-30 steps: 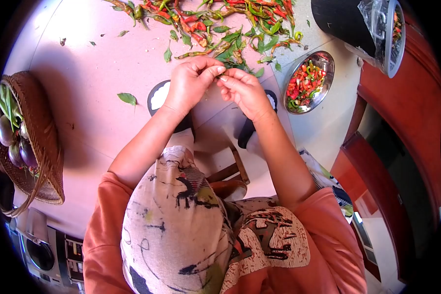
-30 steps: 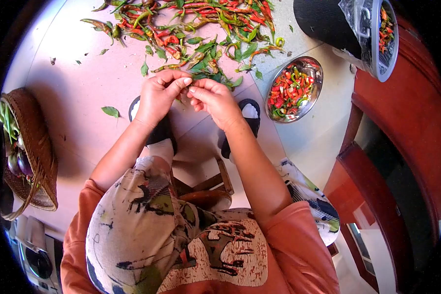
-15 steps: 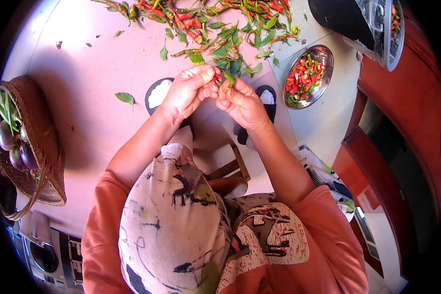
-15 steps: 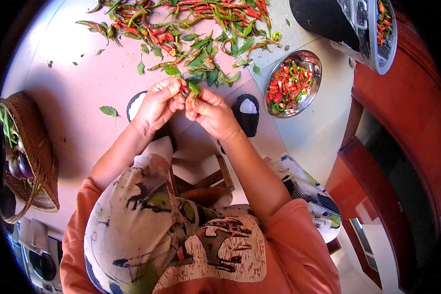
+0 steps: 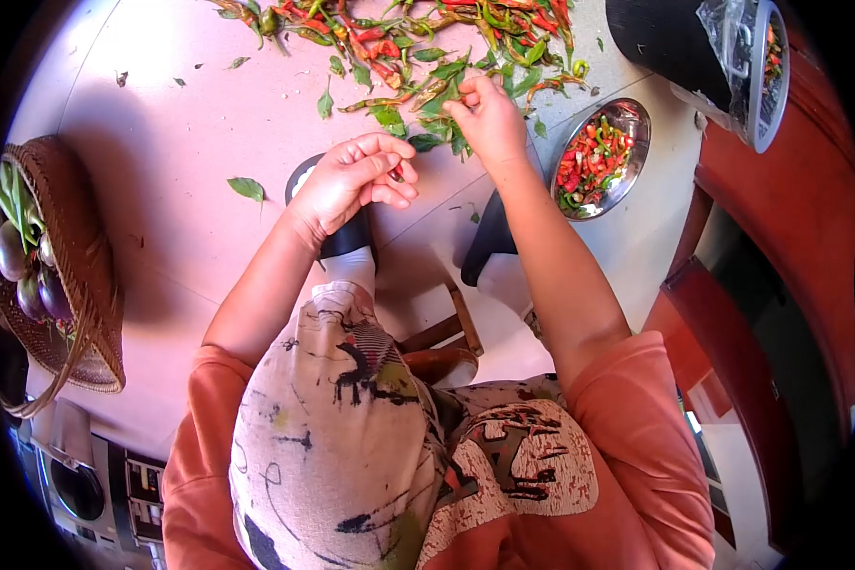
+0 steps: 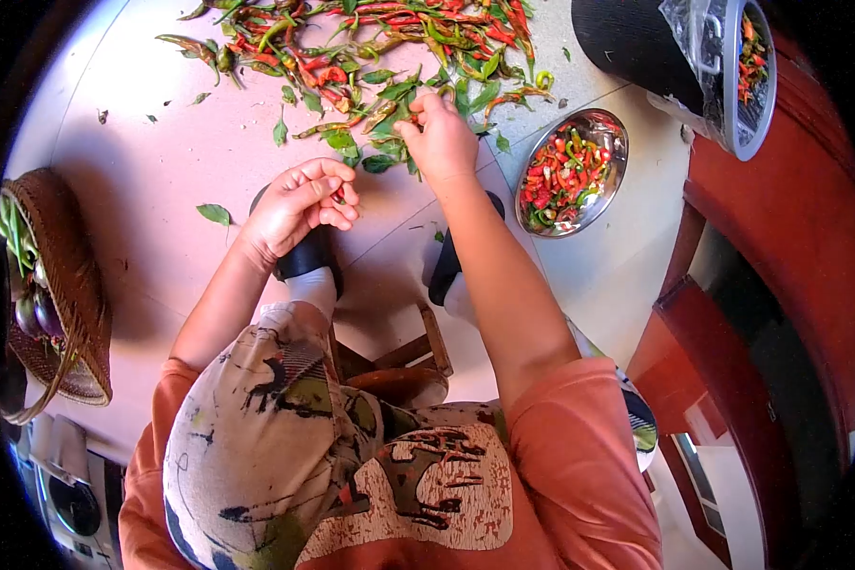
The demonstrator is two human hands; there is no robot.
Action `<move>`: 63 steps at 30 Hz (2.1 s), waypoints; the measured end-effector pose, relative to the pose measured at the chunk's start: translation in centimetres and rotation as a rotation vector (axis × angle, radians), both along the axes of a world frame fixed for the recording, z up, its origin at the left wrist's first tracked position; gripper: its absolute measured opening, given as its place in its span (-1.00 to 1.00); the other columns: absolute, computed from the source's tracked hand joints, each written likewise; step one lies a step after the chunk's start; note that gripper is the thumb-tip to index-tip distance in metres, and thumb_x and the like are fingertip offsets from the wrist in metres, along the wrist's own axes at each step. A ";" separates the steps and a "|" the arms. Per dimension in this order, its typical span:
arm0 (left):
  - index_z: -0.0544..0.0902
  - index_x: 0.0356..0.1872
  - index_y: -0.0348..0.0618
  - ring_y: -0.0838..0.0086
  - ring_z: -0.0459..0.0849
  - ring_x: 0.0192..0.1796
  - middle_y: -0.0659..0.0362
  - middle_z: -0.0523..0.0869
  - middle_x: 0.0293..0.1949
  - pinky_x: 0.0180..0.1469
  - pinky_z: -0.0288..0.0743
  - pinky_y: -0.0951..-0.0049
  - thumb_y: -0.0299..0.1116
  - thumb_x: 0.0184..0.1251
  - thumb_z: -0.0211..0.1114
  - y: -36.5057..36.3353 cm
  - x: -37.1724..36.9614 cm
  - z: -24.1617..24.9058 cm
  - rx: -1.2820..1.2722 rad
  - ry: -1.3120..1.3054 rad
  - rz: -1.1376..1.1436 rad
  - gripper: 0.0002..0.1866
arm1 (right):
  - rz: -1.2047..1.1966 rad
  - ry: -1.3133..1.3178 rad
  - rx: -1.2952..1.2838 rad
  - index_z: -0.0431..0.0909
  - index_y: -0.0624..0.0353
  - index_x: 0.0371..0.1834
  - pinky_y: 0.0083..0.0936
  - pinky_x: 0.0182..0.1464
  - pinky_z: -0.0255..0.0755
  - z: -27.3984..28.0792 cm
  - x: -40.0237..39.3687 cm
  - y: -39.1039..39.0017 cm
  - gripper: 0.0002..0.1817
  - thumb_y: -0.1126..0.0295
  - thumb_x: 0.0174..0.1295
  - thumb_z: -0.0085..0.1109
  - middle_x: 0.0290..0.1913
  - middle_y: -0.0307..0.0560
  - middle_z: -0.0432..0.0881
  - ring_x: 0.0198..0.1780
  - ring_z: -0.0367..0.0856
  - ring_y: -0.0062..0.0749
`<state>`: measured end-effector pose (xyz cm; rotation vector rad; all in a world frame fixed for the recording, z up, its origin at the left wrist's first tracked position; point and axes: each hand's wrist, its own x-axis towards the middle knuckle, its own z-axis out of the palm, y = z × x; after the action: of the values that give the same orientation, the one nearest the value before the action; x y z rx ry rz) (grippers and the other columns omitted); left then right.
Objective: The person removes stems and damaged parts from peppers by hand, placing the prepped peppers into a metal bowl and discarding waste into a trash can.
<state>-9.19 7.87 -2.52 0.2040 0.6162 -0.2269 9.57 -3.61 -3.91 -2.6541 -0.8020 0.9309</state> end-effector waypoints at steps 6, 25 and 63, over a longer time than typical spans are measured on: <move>0.49 -0.14 -0.33 0.41 0.64 -0.32 0.08 0.59 -0.36 -0.25 0.60 0.45 -0.46 0.32 -0.06 -0.2 0.1 -0.8 -0.002 -0.007 0.029 -0.78 | -0.638 0.671 0.274 0.47 0.27 -0.06 -0.56 -0.24 0.41 2.6 0.6 -0.8 -0.69 0.33 0.21 0.13 -0.21 -0.13 0.64 -0.27 0.58 -0.48; 0.59 -0.09 -0.24 0.73 0.46 -0.47 0.35 0.60 -0.45 -0.40 0.36 0.74 -0.37 0.20 0.29 -1.2 1.7 -0.3 0.538 0.228 -0.183 -0.72 | -0.792 0.823 0.364 0.51 0.13 -0.22 -0.73 -0.32 0.29 3.7 -4.7 -2.3 -0.79 0.28 0.16 0.21 -0.30 -0.30 0.61 -0.34 0.50 -0.71; 0.61 -0.17 -0.34 0.74 0.46 -0.39 0.33 0.62 -0.41 -0.28 0.37 0.69 -0.33 0.25 0.23 -2.3 1.7 -1.0 0.734 0.272 -0.438 -0.74 | -0.495 0.226 0.264 0.57 0.16 -0.21 -0.60 -0.33 0.40 1.2 0.9 -3.2 -0.80 0.37 0.10 0.22 -0.35 -0.22 0.57 -0.39 0.51 -0.56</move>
<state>-7.52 5.52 -3.51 1.0347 0.9052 -0.4490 10.46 -6.85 -2.73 -2.2999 -0.1815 0.8914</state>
